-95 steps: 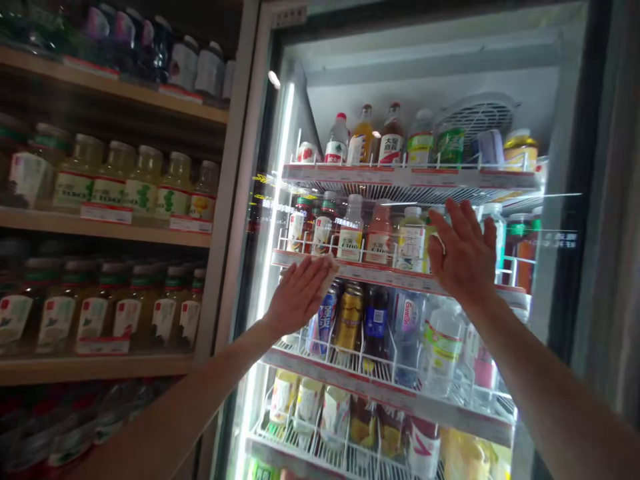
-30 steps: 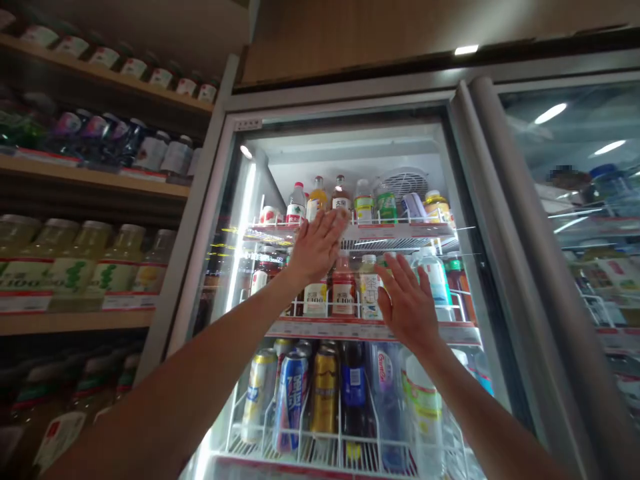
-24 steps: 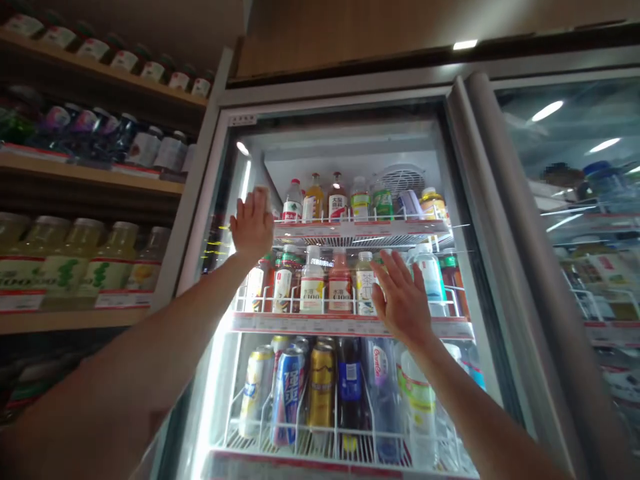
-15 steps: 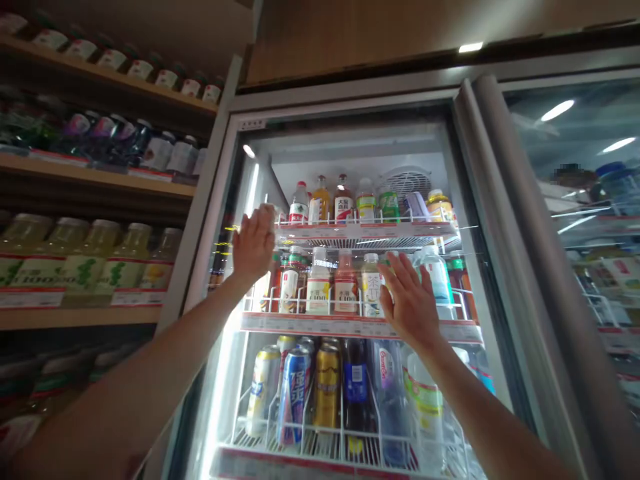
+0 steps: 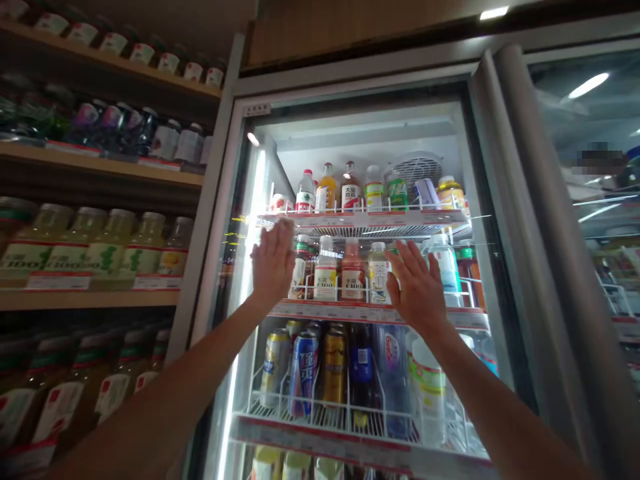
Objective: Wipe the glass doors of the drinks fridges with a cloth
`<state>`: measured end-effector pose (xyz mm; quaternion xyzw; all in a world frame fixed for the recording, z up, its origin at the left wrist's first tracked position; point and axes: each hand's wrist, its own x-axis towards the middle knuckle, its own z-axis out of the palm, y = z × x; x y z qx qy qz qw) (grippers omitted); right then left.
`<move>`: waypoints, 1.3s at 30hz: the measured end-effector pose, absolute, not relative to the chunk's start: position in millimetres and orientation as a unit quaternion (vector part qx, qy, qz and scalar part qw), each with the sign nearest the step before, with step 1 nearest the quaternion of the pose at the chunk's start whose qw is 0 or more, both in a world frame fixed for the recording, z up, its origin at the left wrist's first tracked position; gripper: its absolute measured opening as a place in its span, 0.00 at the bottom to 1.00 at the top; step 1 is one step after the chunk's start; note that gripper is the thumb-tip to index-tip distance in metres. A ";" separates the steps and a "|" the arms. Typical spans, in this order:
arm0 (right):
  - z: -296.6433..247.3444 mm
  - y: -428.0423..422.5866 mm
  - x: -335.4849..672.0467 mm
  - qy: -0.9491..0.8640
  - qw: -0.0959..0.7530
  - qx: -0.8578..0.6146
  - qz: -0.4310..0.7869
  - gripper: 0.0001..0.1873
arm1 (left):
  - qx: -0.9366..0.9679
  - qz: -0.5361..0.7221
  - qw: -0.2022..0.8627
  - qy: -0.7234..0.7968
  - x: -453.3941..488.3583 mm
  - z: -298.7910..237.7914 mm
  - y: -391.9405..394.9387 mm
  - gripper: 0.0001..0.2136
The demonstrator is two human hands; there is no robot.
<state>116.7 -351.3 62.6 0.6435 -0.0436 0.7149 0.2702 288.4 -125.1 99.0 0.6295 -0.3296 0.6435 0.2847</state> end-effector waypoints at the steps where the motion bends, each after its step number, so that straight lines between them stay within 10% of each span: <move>1: 62.6 -351.5 116.5 -0.042 0.270 0.644 0.714 0.20 | 0.618 0.644 0.238 -0.382 286.0 95.9 -127.4 0.25; 9: 62.4 -352.3 116.0 -0.042 0.254 0.651 0.714 0.22 | 0.649 0.632 0.321 -0.275 283.4 89.8 -129.3 0.25; 14: 62.9 -354.5 116.9 -0.036 0.260 0.649 0.714 0.22 | 0.597 0.635 0.153 -0.466 267.8 75.7 -149.2 0.23; 20: 62.2 -354.2 112.2 -0.039 0.255 0.663 0.703 0.24 | 0.621 0.639 0.344 -0.297 285.5 89.9 -132.4 0.26; 30: 80.4 -258.7 164.9 0.074 0.133 0.758 0.635 0.24 | 0.539 0.620 0.336 -0.460 257.7 74.3 -177.3 0.31; 39: 138.9 -243.0 181.1 -0.022 0.279 0.729 0.625 0.24 | 0.585 0.647 0.389 -0.297 324.4 86.8 -105.9 0.30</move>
